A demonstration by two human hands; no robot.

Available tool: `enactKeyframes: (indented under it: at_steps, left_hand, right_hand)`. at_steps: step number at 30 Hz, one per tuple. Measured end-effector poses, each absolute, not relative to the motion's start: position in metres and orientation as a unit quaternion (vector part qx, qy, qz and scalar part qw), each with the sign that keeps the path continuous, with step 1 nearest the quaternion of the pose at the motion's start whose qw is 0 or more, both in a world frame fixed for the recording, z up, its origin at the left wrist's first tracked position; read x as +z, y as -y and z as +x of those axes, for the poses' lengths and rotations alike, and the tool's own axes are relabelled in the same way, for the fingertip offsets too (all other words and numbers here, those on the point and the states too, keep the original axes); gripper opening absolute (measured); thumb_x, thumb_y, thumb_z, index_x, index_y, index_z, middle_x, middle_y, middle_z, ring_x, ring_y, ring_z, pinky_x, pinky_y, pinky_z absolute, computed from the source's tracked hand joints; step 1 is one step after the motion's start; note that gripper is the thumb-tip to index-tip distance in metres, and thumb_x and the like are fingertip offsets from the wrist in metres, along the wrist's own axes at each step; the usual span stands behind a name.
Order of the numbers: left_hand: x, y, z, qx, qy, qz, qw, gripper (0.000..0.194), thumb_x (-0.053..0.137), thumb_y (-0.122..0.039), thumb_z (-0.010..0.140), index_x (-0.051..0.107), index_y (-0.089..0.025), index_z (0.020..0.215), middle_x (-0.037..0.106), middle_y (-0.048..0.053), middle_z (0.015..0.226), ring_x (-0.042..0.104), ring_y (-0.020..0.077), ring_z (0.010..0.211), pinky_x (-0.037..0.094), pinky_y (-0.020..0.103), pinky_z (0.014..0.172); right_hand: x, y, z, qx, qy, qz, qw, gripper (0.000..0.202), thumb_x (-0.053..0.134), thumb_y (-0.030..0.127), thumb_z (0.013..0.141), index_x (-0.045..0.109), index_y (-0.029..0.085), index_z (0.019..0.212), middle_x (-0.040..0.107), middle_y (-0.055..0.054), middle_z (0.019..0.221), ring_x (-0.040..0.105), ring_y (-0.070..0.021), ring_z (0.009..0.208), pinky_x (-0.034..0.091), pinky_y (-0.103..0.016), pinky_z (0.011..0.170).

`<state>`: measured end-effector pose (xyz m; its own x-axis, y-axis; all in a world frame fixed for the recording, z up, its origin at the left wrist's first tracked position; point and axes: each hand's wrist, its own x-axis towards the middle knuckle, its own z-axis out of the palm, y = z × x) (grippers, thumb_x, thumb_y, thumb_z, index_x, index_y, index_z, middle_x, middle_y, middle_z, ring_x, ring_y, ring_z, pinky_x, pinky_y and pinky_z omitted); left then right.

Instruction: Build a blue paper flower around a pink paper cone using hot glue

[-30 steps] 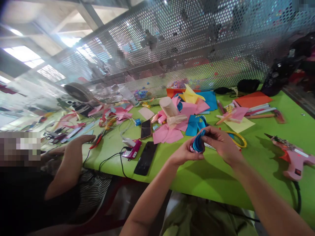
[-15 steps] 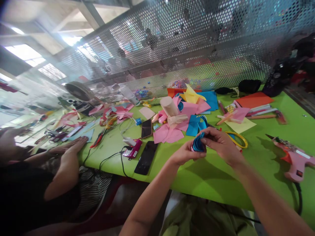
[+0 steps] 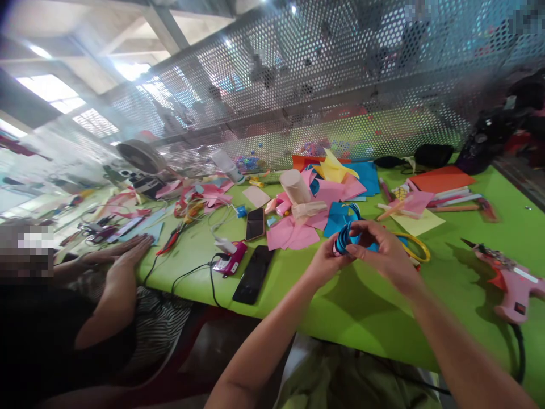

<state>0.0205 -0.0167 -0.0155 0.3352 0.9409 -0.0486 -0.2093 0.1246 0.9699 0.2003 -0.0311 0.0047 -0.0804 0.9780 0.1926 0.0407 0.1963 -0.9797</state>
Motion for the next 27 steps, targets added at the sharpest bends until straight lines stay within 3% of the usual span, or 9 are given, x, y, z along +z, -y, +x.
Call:
enactKeyframes:
  at_steps: [3, 8, 17, 23, 27]
  left_hand:
    - [-0.018, 0.016, 0.022, 0.435, -0.389, 0.501, 0.639, 0.066, 0.107, -0.042, 0.055, 0.074, -0.015, 0.105, 0.069, 0.0, 0.087, 0.058, 0.0149, 0.082, 0.048, 0.028, 0.081]
    - [-0.018, 0.018, 0.023, 0.421, -0.39, 0.514, 0.637, 0.067, 0.107, -0.037, 0.054, 0.072, -0.015, 0.106, 0.069, 0.0, 0.092, 0.058, 0.0146, 0.084, 0.049, 0.028, 0.084]
    - [-0.022, 0.021, 0.013, 0.4, -0.36, 0.504, 0.676, 0.074, 0.106, -0.033, 0.055, 0.056, -0.021, 0.108, 0.059, -0.006, 0.093, 0.052, 0.0078, 0.078, 0.045, 0.022, 0.075]
    - [-0.019, 0.021, 0.009, 0.401, -0.356, 0.521, 0.664, 0.062, 0.101, -0.04, 0.064, 0.057, -0.02, 0.103, 0.054, -0.006, 0.09, 0.05, 0.0092, 0.08, 0.043, 0.023, 0.076]
    - [-0.021, 0.02, 0.008, 0.383, -0.37, 0.556, 0.638, 0.056, 0.096, -0.04, 0.068, 0.059, -0.02, 0.105, 0.052, -0.005, 0.089, 0.047, 0.0105, 0.08, 0.041, 0.024, 0.075]
  right_hand:
    - [0.007, 0.031, 0.197, 0.439, 0.59, -0.438, 0.517, 0.054, 0.099, 0.057, 0.071, 0.078, 0.029, 0.112, 0.078, -0.005, 0.105, 0.072, -0.0261, 0.09, 0.061, -0.043, 0.085]
    - [0.004, 0.029, 0.194, 0.418, 0.606, -0.44, 0.514, 0.04, 0.096, 0.053, 0.077, 0.077, 0.028, 0.101, 0.078, -0.003, 0.099, 0.072, -0.0252, 0.087, 0.061, -0.042, 0.083]
    - [0.01, 0.027, 0.196, 0.467, 0.593, -0.43, 0.495, 0.042, 0.098, 0.055, 0.073, 0.076, 0.026, 0.094, 0.074, -0.001, 0.088, 0.068, -0.0217, 0.079, 0.058, -0.039, 0.078]
    - [0.007, 0.028, 0.197, 0.448, 0.602, -0.433, 0.5, 0.044, 0.096, 0.059, 0.075, 0.078, 0.027, 0.1, 0.078, -0.003, 0.093, 0.07, -0.0228, 0.082, 0.061, -0.039, 0.079]
    - [0.004, 0.029, 0.201, 0.452, 0.597, -0.436, 0.499, 0.04, 0.088, 0.058, 0.085, 0.08, 0.03, 0.112, 0.081, -0.003, 0.102, 0.074, -0.0253, 0.091, 0.062, -0.041, 0.086]
